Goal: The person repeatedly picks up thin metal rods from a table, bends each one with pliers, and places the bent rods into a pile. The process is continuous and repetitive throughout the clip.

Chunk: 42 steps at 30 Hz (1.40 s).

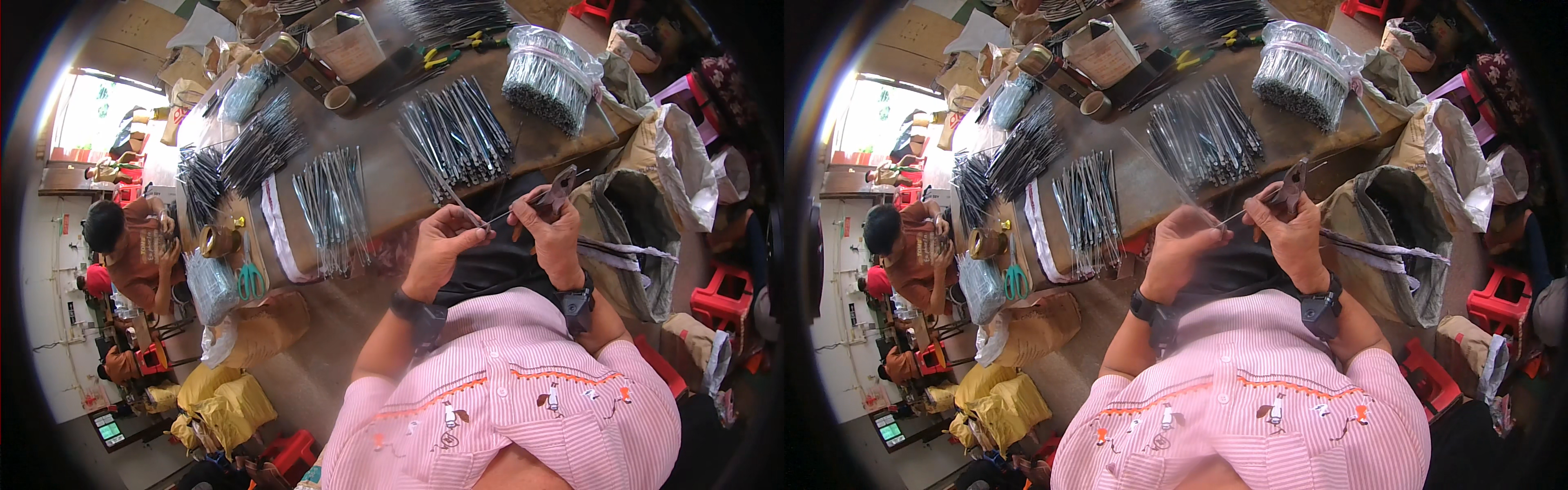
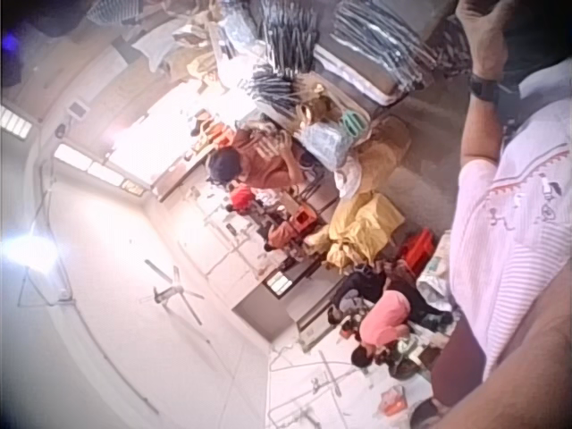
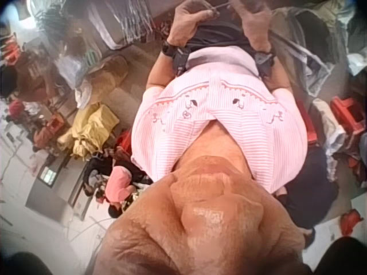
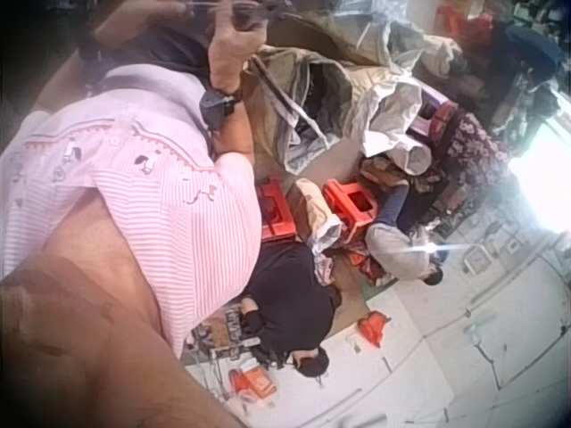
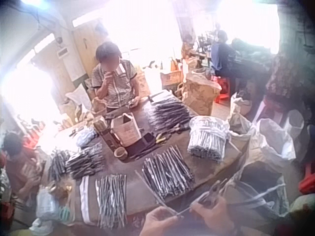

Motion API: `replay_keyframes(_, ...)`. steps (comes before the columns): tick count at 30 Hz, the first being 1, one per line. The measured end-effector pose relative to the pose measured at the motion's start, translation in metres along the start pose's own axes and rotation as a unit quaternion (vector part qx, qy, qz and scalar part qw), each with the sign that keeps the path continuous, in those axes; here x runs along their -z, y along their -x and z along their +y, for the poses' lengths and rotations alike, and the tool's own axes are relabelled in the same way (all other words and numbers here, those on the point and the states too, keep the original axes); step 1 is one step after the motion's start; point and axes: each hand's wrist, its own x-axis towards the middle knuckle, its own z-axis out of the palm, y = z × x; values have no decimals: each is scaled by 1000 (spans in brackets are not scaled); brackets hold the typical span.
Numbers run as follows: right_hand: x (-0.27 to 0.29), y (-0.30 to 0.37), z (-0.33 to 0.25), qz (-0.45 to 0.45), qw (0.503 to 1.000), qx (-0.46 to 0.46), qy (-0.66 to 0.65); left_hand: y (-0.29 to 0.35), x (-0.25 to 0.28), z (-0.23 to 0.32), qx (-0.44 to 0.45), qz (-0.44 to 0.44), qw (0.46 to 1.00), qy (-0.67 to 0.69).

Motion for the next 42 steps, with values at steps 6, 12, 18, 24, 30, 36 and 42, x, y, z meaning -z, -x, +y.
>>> replay_keyframes(6,-8,5,6,-47,998,-13,38,-1,-3,4,3,4,999,-47)
replay_keyframes(12,-13,0,1,13,1000,-7,-4,3,2,7,32,22,996,-77)
replay_keyframes(18,6,-11,-6,38,999,15,-21,6,-1,2,51,-32,995,-85)
replay_keyframes(24,17,-9,1,-13,995,-97,-36,8,-13,7,143,-64,984,-79)
replay_keyframes(30,26,-10,-1,-43,970,-221,-95,11,-18,10,198,-68,974,-91)
replay_keyframes(36,27,-11,4,-58,969,-224,-91,12,-23,10,135,-107,984,-39)
replay_keyframes(42,18,-5,3,-48,987,-148,-28,3,-14,5,232,-59,967,82)
